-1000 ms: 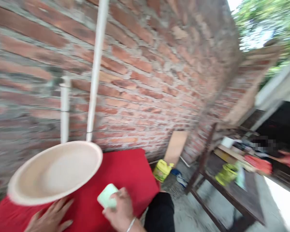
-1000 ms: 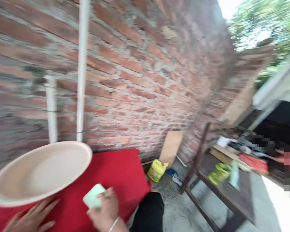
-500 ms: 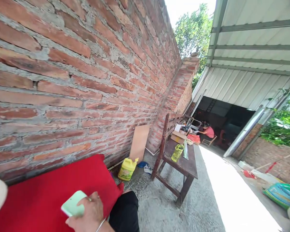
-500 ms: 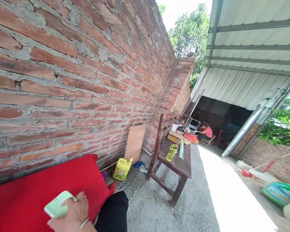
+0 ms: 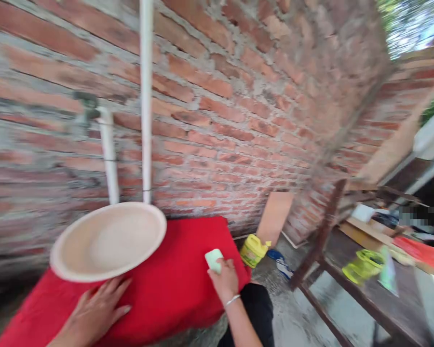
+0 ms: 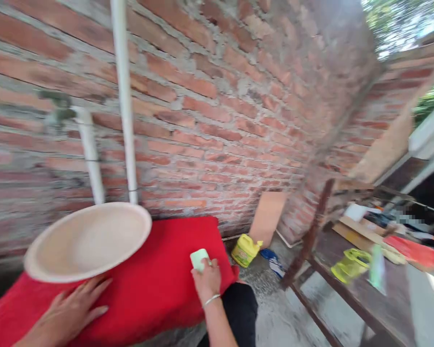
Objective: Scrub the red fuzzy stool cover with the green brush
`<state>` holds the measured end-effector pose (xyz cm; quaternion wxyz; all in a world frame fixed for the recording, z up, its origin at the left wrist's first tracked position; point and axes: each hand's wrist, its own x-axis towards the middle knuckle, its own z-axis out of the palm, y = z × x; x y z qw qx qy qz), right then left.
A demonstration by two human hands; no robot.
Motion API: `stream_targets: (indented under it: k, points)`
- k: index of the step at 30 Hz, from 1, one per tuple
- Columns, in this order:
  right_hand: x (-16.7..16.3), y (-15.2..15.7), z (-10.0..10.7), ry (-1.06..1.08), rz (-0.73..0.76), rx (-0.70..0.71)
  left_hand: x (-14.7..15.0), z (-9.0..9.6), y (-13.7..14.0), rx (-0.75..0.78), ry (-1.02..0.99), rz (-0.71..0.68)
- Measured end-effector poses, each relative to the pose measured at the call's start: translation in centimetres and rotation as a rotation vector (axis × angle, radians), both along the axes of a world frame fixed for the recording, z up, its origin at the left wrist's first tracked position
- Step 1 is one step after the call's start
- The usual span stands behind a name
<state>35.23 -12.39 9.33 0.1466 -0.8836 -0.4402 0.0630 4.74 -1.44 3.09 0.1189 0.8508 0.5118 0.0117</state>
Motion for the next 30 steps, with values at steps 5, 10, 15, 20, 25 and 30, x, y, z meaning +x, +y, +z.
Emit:
stream_targets:
  k: [5,10,15,20,25,30]
  points:
    - [-1.5,3.1,-2.2,0.029,0.235,0.039,-2.4,3.7,-1.2,-0.181,0.005,0.042]
    - [-11.2,5.3,-3.7,0.042,0.615,0.128,-2.8,2.3,-0.8,-0.14,-0.017,0.078]
    - [-16.0,6.8,-3.7,-0.015,0.777,0.083,-3.8,0.8,-0.7,-0.112,-0.051,0.083]
    - [-10.6,7.1,-3.8,-0.113,0.62,-0.042,-3.5,0.2,-0.6,-0.085,-0.056,0.089]
    - [-5.9,6.3,-2.9,-0.203,0.378,-0.136,-3.3,0.2,-0.7,-0.092,-0.054,0.111]
    - [-9.8,5.6,-3.1,-0.118,0.504,-0.049,-3.0,0.4,-1.0,-0.031,-0.054,0.082]
